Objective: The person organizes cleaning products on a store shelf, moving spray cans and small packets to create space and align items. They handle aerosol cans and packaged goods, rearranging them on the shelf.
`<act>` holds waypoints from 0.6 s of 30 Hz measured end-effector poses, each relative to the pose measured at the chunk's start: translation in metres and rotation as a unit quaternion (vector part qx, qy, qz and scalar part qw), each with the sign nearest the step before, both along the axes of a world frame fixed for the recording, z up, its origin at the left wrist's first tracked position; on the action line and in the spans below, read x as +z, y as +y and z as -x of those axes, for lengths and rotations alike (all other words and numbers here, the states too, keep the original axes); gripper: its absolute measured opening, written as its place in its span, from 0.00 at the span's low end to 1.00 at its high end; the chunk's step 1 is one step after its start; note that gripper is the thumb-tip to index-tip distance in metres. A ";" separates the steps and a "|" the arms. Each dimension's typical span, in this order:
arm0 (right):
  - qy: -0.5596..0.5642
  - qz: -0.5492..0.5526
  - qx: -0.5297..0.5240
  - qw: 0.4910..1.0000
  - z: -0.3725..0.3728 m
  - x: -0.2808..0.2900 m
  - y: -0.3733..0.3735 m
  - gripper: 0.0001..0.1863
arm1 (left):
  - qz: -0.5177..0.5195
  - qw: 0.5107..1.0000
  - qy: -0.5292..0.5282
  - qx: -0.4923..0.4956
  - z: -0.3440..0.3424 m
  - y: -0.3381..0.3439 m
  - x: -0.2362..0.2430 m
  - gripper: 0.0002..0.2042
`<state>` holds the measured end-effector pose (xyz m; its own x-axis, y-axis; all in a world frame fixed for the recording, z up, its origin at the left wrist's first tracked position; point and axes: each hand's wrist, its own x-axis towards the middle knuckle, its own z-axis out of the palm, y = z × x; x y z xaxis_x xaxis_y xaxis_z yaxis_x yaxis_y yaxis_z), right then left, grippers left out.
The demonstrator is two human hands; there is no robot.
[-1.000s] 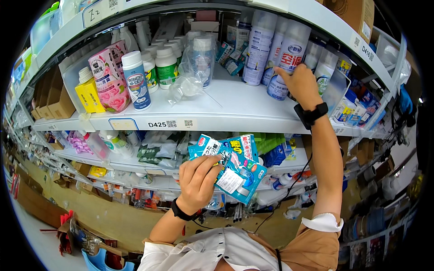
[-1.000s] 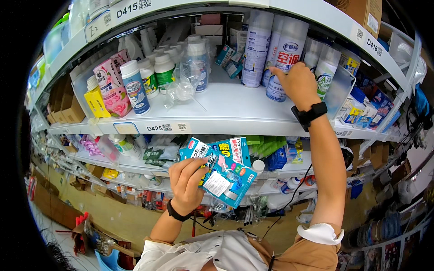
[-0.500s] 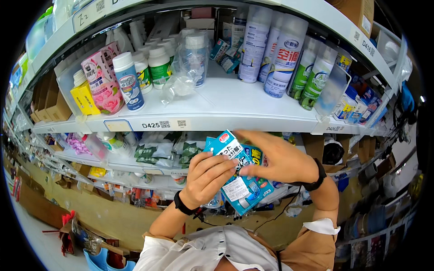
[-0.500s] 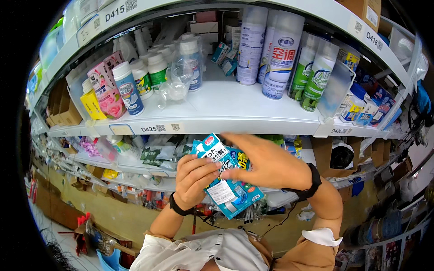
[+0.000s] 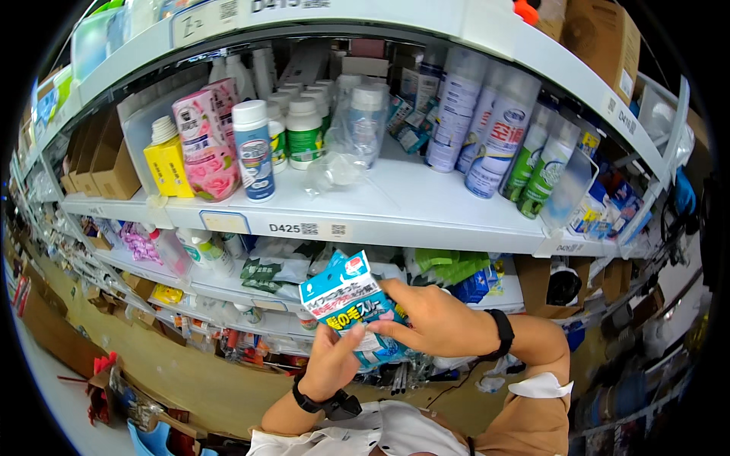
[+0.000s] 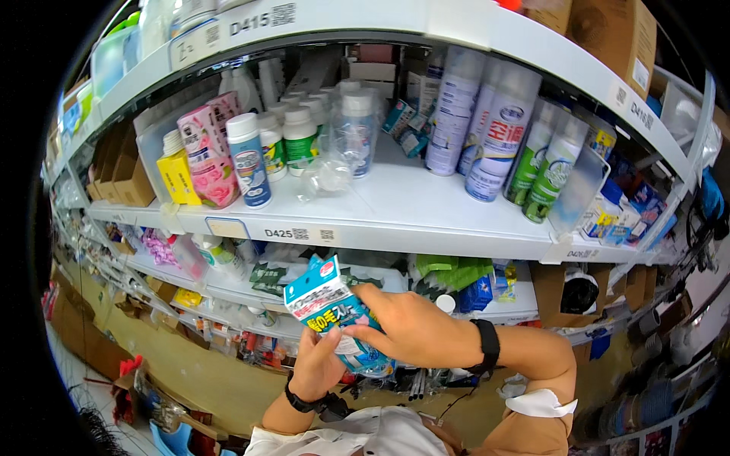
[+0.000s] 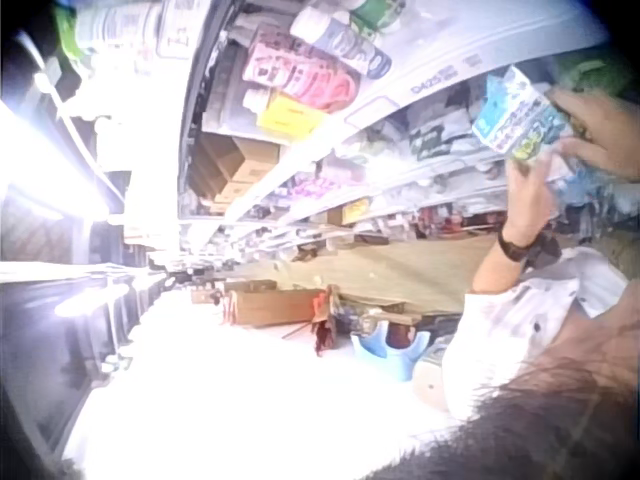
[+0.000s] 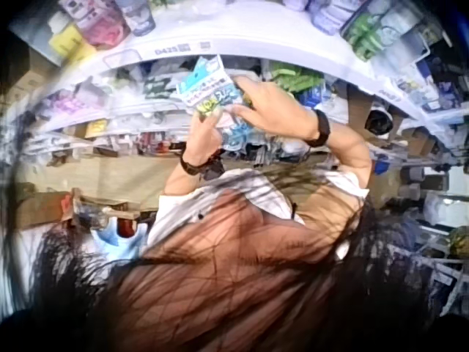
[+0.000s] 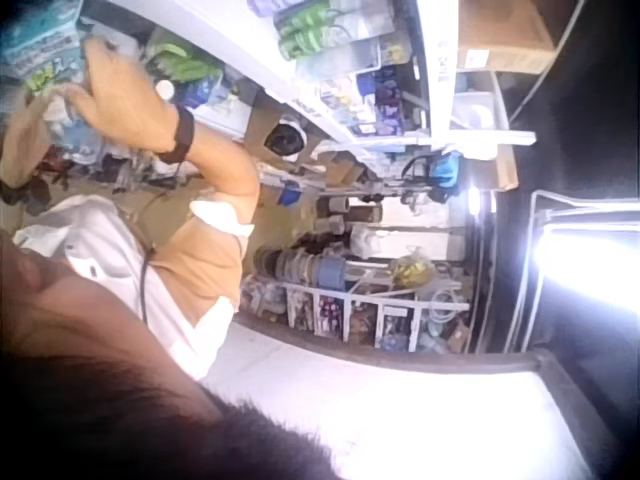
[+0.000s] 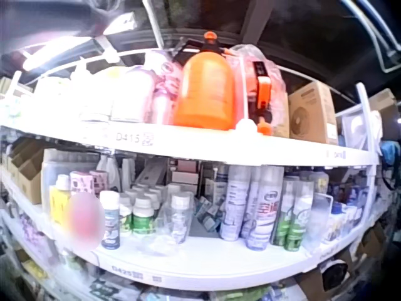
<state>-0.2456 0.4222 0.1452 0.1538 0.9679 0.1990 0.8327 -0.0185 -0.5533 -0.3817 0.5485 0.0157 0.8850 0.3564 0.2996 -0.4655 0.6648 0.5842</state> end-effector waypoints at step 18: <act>-0.634 0.100 -0.334 0.690 -0.240 0.091 0.192 0.22 | -0.006 0.964 0.117 0.240 0.059 0.034 -0.038 0.18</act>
